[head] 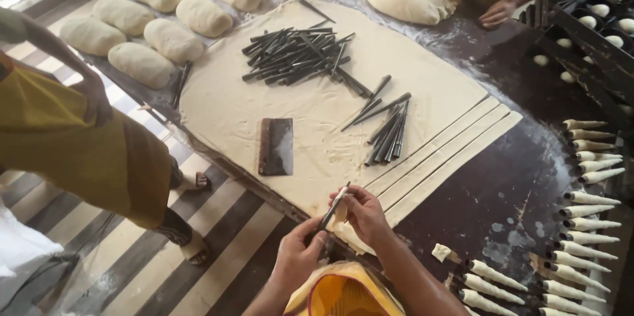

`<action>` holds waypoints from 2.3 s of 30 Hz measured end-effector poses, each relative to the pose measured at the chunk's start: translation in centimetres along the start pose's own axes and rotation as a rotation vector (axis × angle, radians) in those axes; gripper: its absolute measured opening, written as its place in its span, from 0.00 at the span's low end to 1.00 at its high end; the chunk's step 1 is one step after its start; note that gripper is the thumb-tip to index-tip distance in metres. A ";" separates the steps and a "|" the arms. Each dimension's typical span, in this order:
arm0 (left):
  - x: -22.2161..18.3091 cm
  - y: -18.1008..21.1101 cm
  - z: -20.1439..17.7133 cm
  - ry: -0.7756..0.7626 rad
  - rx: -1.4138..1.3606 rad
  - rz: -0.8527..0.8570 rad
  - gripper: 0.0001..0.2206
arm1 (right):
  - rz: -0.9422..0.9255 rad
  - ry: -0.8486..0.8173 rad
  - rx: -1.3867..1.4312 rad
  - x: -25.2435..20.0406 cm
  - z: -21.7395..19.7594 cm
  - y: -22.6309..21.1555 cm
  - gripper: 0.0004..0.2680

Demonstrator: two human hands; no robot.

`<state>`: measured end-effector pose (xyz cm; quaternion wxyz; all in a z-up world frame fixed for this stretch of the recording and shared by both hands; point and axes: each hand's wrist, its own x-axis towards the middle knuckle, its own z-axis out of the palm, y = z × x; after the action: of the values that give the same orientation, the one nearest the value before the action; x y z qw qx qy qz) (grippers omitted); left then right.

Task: The recorder is rolling thin strips of dough around metal cones to create horn-shaped pastries.

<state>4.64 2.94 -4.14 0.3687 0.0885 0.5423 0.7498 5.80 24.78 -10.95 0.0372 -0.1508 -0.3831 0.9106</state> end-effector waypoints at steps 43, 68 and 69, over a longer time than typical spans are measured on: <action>-0.4 2.6 -1.6 0.050 -0.055 -0.165 0.17 | 0.050 -0.132 -0.108 1.0 -3.5 -0.6 0.05; 2.4 -4.3 -3.5 0.137 -0.122 -0.451 0.15 | 0.011 -0.090 0.015 1.3 -6.9 4.7 0.10; 2.3 -4.6 -3.5 0.092 -0.021 -0.209 0.14 | 0.003 -0.094 0.041 1.3 -6.6 4.6 0.11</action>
<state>3.24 2.43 -10.24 0.4202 -0.0069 0.5573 0.7161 6.79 26.25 -18.90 0.0207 -0.1077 -0.3654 0.9243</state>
